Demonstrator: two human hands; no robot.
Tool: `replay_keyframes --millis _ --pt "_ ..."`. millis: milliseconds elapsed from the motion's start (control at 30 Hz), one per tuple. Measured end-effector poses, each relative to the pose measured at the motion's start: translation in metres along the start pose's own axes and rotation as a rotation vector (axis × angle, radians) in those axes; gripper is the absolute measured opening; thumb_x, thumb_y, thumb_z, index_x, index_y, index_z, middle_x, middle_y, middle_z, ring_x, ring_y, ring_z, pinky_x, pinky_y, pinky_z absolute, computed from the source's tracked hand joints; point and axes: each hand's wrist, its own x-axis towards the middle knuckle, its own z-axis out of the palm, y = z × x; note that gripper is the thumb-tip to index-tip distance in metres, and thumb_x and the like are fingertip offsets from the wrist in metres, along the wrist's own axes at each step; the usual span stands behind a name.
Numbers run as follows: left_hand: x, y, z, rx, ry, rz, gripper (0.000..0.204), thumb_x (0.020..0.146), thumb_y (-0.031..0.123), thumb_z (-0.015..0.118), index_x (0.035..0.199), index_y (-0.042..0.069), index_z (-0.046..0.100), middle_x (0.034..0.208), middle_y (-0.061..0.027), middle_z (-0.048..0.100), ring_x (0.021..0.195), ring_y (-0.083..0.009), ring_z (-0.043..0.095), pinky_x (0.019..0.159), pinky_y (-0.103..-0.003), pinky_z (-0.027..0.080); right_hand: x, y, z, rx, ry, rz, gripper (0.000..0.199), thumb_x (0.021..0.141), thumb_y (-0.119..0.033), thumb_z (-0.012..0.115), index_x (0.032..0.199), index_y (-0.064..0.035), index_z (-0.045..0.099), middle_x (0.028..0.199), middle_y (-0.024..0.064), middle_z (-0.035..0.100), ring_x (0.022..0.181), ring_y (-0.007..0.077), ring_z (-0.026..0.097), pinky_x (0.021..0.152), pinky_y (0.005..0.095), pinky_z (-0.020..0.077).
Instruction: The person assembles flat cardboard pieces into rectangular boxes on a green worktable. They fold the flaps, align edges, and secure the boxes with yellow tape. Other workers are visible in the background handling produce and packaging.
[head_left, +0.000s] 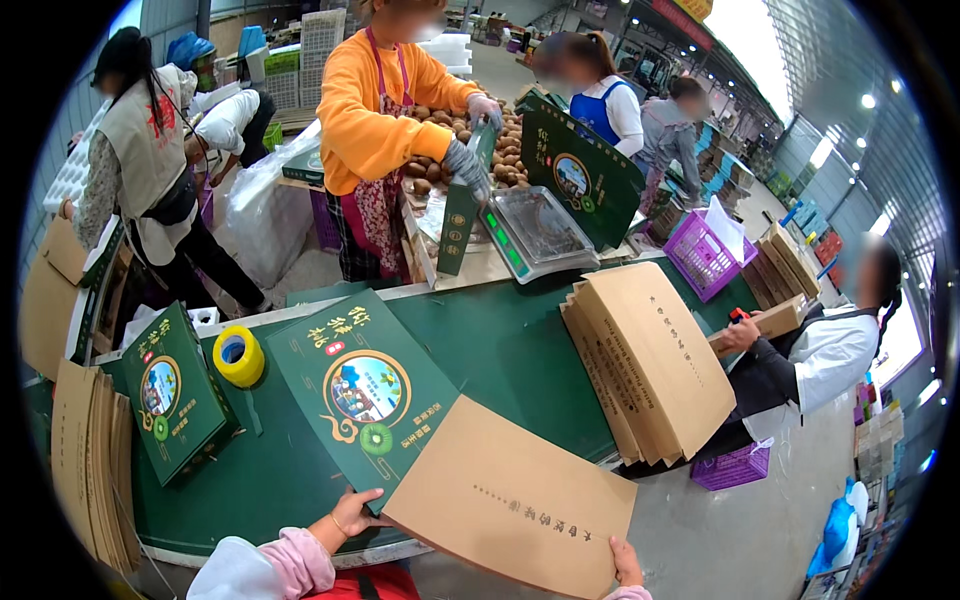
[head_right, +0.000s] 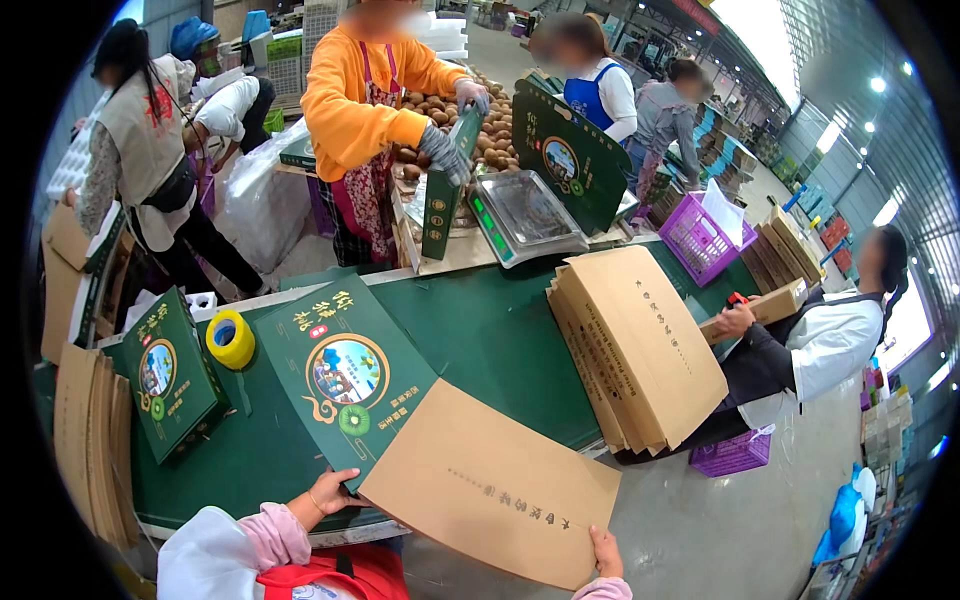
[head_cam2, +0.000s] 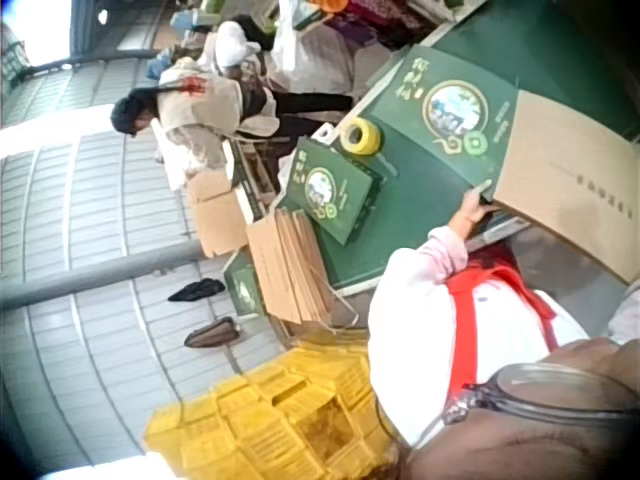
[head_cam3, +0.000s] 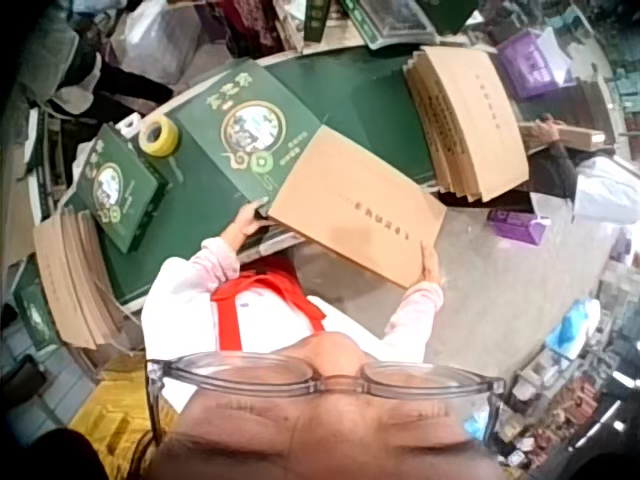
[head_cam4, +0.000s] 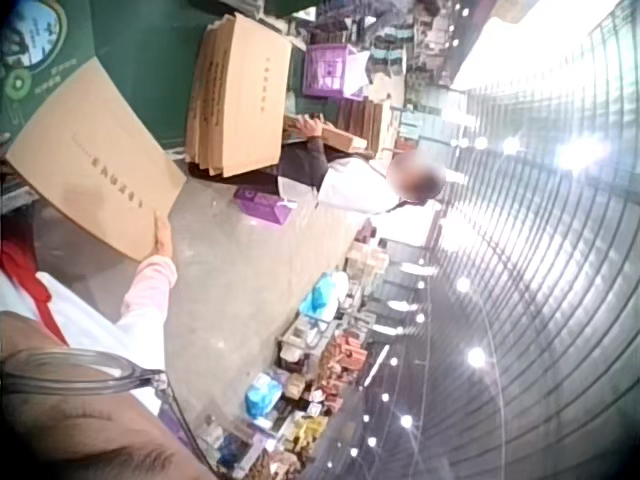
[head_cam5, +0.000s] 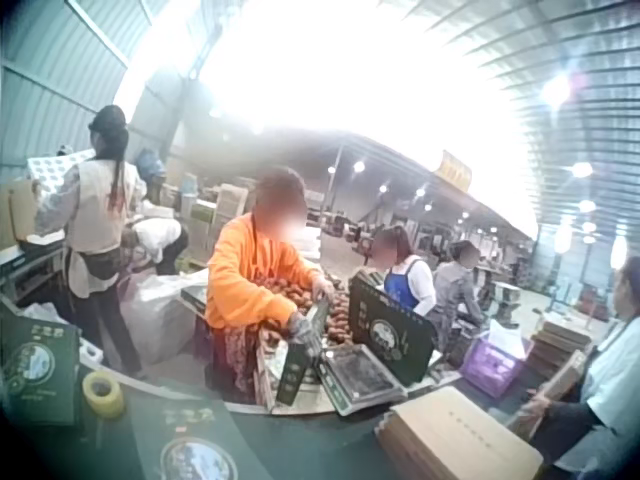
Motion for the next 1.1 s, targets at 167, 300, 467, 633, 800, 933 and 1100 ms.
replay_keyframes --millis 167,300,467,633,800,933,1100 --pt "-0.007 -0.008 -0.001 0.049 0.035 0.133 0.063 0.077 -0.004 0.061 0.127 0.013 0.026 0.124 -0.013 0.042 0.111 -0.0318 0.049 0.082 -0.057 0.047 0.001 -0.01 0.002 0.0 -0.054 0.105 0.04 0.092 -0.034 0.053 0.107 0.0033 0.056 0.09 0.0121 0.066 0.072 0.0212 0.065 0.064 0.0346 0.055" --pt "-0.016 -0.01 0.012 0.079 0.029 0.258 0.069 0.074 -0.004 0.064 0.13 0.009 0.026 0.121 -0.0111 0.046 0.11 -0.0256 0.05 0.087 -0.04 0.046 0.01 0.006 -0.013 -0.016 -0.078 0.114 0.044 0.093 -0.038 0.049 0.108 0.0031 0.056 0.09 0.0122 0.066 0.072 0.0232 0.066 0.065 0.0355 0.0558" --pt "-0.028 -0.008 0.005 0.136 0.036 0.198 0.081 0.074 0.002 0.065 0.138 0.013 0.016 0.126 -0.0099 0.04 0.107 -0.0212 0.049 0.082 -0.038 0.049 -0.006 -0.014 0.004 0.098 -0.131 0.161 0.051 0.094 -0.042 0.045 0.118 0.0026 0.05 0.102 0.0142 0.063 0.085 0.0244 0.065 0.073 0.0361 0.0547" --pt "-0.026 -0.015 0.007 0.128 0.015 0.245 0.083 0.074 -0.002 0.06 0.141 0.015 0.012 0.129 -0.009 0.038 0.114 -0.0241 0.046 0.087 -0.042 0.048 -0.011 -0.014 -0.001 0.14 -0.135 0.162 0.052 0.094 -0.042 0.045 0.121 0.0025 0.048 0.111 0.0131 0.06 0.095 0.0221 0.061 0.084 0.0347 0.0497" --pt "-0.029 -0.015 0.011 0.212 0.039 0.299 0.087 0.071 -0.004 0.057 0.141 0.015 0.011 0.126 -0.0102 0.041 0.106 -0.0237 0.051 0.08 -0.036 0.049 -0.016 -0.008 0.002 0.249 -0.184 0.199 0.053 0.094 -0.043 0.043 0.122 0.0016 0.048 0.114 0.0148 0.059 0.099 0.0248 0.061 0.085 0.0372 0.0506" --pt "-0.024 -0.029 0.028 0.055 0.19 0.405 0.08 0.07 -0.003 0.06 0.137 0.011 0.019 0.121 -0.0127 0.045 0.105 -0.0241 0.054 0.08 -0.033 0.049 -0.017 -0.011 0.008 0.239 -0.129 0.181 0.051 0.094 -0.041 0.045 0.122 0.0015 0.049 0.114 0.0133 0.06 0.099 0.0237 0.06 0.086 0.0365 0.0494" --pt "-0.025 -0.029 0.034 0.086 0.13 0.453 0.085 0.074 -0.008 0.062 0.139 0.012 0.012 0.119 -0.0146 0.047 0.1 -0.0268 0.057 0.078 -0.035 0.051 -0.017 -0.025 0.01 0.104 -0.047 0.204 0.05 0.093 -0.039 0.048 0.122 0.0011 0.05 0.114 0.0116 0.061 0.098 0.0211 0.06 0.085 0.034 0.0482"
